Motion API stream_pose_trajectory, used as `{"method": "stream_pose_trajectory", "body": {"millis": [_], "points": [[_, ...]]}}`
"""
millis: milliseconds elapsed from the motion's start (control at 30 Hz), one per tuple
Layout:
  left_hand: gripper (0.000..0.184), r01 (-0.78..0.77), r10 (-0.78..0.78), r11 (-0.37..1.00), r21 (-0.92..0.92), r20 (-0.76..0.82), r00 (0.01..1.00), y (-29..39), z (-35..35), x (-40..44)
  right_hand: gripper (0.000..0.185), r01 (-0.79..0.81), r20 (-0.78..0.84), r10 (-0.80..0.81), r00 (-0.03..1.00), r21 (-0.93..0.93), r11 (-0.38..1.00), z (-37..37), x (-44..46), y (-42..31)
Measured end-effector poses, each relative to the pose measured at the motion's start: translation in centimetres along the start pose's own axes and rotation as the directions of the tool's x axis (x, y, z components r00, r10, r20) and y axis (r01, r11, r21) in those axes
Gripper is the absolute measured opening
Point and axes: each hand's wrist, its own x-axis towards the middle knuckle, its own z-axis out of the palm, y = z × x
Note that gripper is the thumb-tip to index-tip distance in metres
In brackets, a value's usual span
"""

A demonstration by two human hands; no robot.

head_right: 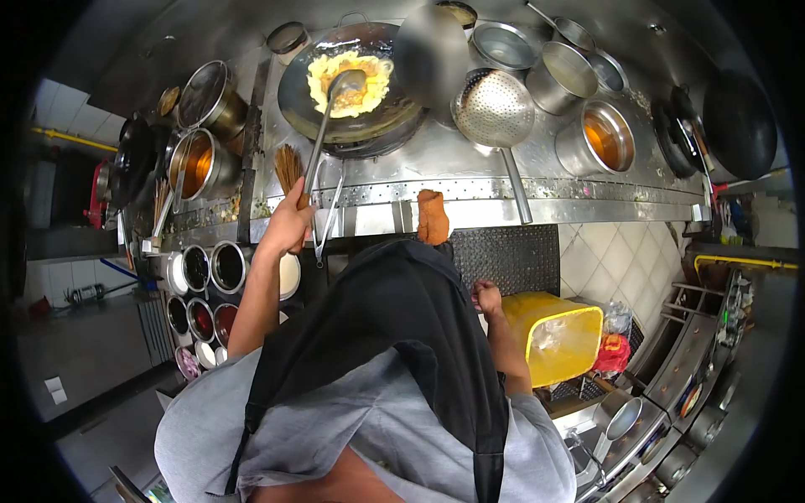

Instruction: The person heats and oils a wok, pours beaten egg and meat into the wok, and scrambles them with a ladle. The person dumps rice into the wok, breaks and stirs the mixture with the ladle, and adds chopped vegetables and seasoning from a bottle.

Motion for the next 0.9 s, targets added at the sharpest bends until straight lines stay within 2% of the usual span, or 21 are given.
{"method": "stream_pose_trajectory", "body": {"millis": [33, 67, 133, 167, 233, 267, 333, 433, 500, 533, 567, 667, 733, 767, 833, 900], "points": [[0.071, 0.017, -0.014, 0.998, -0.065, 0.048, 0.999, 0.4, -0.4, -0.2, 0.023, -0.003, -0.004, 0.003, 1.000, 0.003, 1.000, 0.0, 0.2, 0.8], [0.071, 0.038, -0.026, 0.991, -0.130, 0.092, 0.995, 0.4, -0.7, -0.3, 0.023, 0.082, -0.018, -0.084, 0.996, -0.095, 0.992, 0.6, 3.9, 5.7], [0.071, -0.036, 0.057, 0.979, -0.198, 0.100, 0.993, -1.3, -0.3, 4.3, 0.023, 0.230, -0.046, -0.255, 0.966, -0.299, 0.926, 1.7, 11.1, 15.3], [0.072, -0.076, 0.101, 0.970, -0.230, 0.101, 0.990, -2.2, -0.2, 6.7, 0.024, 0.169, -0.067, -0.198, 0.978, -0.300, 0.939, 1.5, 8.2, 11.7], [0.072, -0.123, 0.121, 0.989, -0.079, -0.025, 0.992, -1.9, 1.3, 8.6, 0.026, 0.045, -0.108, -0.081, 0.991, -0.298, 0.954, 1.0, 1.2, 3.0], [0.073, -0.140, 0.139, 0.990, -0.003, -0.086, 0.987, -1.5, 1.8, 9.0, 0.029, 0.064, -0.081, -0.077, 0.994, -0.160, 0.985, 1.0, 1.8, 2.3], [0.073, -0.126, 0.129, 0.991, 0.044, -0.083, 0.988, -1.2, 1.2, 6.8, 0.034, 0.081, -0.026, -0.079, 0.997, 0.128, 0.988, 0.9, 2.9, 0.4], [0.072, -0.021, 0.026, 0.994, 0.108, -0.048, 0.999, 1.0, -1.1, -0.6, 0.041, 0.338, -0.099, -0.337, 0.936, -0.012, 0.941, 1.4, 5.6, -3.4], [0.071, -0.017, 0.016, 1.000, 0.024, 0.038, 0.999, 1.5, -2.7, -3.4, 0.046, 0.432, -0.086, -0.437, 0.895, -0.077, 0.899, 2.1, 5.1, -8.7], [0.071, -0.011, 0.013, 1.000, -0.020, 0.077, 0.997, 1.5, -3.3, -3.8, 0.052, 0.440, -0.061, -0.443, 0.895, -0.053, 0.896, 2.5, 2.5, -12.9], [0.071, -0.039, 0.042, 0.999, -0.029, 0.099, 0.994, 1.3, -3.4, -3.0, 0.057, 0.449, -0.033, -0.450, 0.892, -0.031, 0.893, 3.1, 0.7, -16.5], [0.068, -0.084, 0.099, 0.991, -0.105, 0.153, 0.983, -0.7, -3.1, 3.0, 0.066, 0.617, -0.039, -0.626, 0.778, -0.135, 0.775, 6.4, 6.4, -17.7], [0.068, -0.061, 0.068, 0.994, -0.086, 0.089, 0.994, -0.5, -1.6, 5.9, 0.070, 0.639, 0.034, -0.655, 0.755, -0.259, 0.724, 7.5, 7.1, -19.7], [0.068, -0.096, 0.097, 0.995, -0.033, 0.036, 0.995, -0.7, -1.0, 6.3, 0.072, 0.648, 0.070, -0.665, 0.744, -0.319, 0.692, 7.9, 7.1, -20.4], [0.069, -0.159, 0.164, 0.984, 0.075, -0.068, 0.984, -0.1, -0.1, 6.2, 0.064, 0.624, 0.084, -0.653, 0.753, -0.408, 0.667, 8.3, 6.6, -21.5], [0.070, -0.134, 0.151, 0.971, 0.197, -0.078, 0.985, -0.4, -1.9, 3.7, 0.063, 0.622, 0.106, -0.654, 0.749, -0.453, 0.639, 8.6, 6.1, -22.0]]}}
